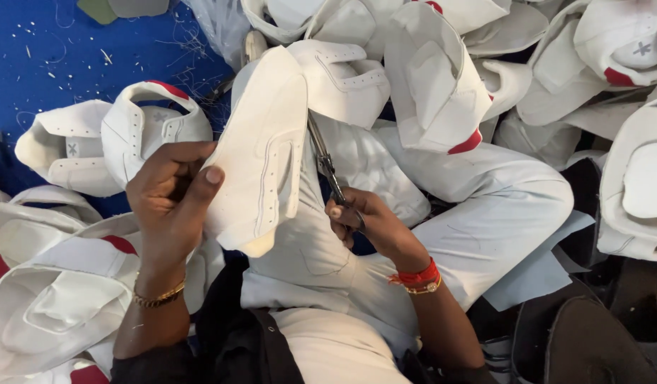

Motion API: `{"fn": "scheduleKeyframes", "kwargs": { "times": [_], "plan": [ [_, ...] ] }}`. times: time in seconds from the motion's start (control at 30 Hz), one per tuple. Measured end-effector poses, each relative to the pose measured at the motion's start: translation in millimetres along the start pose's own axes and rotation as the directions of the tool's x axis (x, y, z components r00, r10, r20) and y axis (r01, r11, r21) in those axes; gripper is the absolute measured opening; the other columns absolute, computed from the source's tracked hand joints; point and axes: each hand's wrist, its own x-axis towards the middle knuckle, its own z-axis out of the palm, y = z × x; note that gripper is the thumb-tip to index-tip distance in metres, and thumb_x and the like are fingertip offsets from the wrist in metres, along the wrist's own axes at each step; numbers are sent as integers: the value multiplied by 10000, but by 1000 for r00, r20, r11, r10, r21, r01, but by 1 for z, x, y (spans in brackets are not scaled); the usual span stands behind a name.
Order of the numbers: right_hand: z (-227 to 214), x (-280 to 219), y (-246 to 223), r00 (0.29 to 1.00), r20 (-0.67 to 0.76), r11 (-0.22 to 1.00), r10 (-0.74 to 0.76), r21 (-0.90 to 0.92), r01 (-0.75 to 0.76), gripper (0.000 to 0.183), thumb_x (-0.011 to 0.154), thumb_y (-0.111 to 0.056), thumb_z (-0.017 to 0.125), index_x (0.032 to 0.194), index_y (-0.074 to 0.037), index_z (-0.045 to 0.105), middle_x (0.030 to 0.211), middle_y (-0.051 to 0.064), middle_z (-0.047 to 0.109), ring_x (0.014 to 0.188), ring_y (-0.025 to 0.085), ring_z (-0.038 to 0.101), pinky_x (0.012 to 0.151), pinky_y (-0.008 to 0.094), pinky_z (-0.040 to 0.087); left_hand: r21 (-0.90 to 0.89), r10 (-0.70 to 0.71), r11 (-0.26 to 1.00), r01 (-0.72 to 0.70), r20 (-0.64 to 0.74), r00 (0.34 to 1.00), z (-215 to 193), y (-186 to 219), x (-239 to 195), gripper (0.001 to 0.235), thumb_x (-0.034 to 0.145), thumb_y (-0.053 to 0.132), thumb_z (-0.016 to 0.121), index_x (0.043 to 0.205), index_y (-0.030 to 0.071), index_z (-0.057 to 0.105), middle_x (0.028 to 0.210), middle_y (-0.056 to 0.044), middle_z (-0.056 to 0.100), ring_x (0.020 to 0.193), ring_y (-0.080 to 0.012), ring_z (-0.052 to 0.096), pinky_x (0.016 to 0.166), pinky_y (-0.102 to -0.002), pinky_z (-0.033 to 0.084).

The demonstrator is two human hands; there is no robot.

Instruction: The person trims excess material from shoe uppers using scissors.

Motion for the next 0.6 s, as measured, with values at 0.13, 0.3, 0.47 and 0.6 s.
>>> {"fn": "scheduleKeyframes", "kwargs": {
  "times": [0.13,0.3,0.47,0.6],
  "plan": [
    [1,1,-2,1000,14,1000,-4,-21,5,192,1006,-206,647,925,-38,602,677,10,550,573,98,512,542,262,440,21,33,999,-34,20,999,-17,-2,-7,239,1044,125,761,1189,-42,671,913,-4,667,758,-34,558,698,-185,432],
    [0,2,6,998,-18,997,-66,30,66,207,1022,-220,636,936,-35,601,680,12,563,582,99,515,552,257,434,-38,201,976,-213,-205,958,-47,-9,-7,386,967,316,843,1096,15,638,879,2,640,702,-50,549,651,-178,412],
    [-5,-1,8,974,-68,950,-215,219,225,458,1028,-466,545,1117,-22,617,771,53,614,664,130,572,627,270,471,-122,203,946,-299,-498,843,-22,-1,13,367,1126,325,691,1216,15,517,1094,-59,483,1007,-119,522,905,-266,464],
    [-10,-6,21,966,-33,963,-256,82,258,535,1031,-508,573,1134,16,617,776,79,608,644,142,550,599,275,441,-685,-286,725,-70,-392,875,32,-69,-9,580,1110,160,657,1624,99,395,1521,-73,525,1313,-162,519,1094,-328,451]
  ]
}}
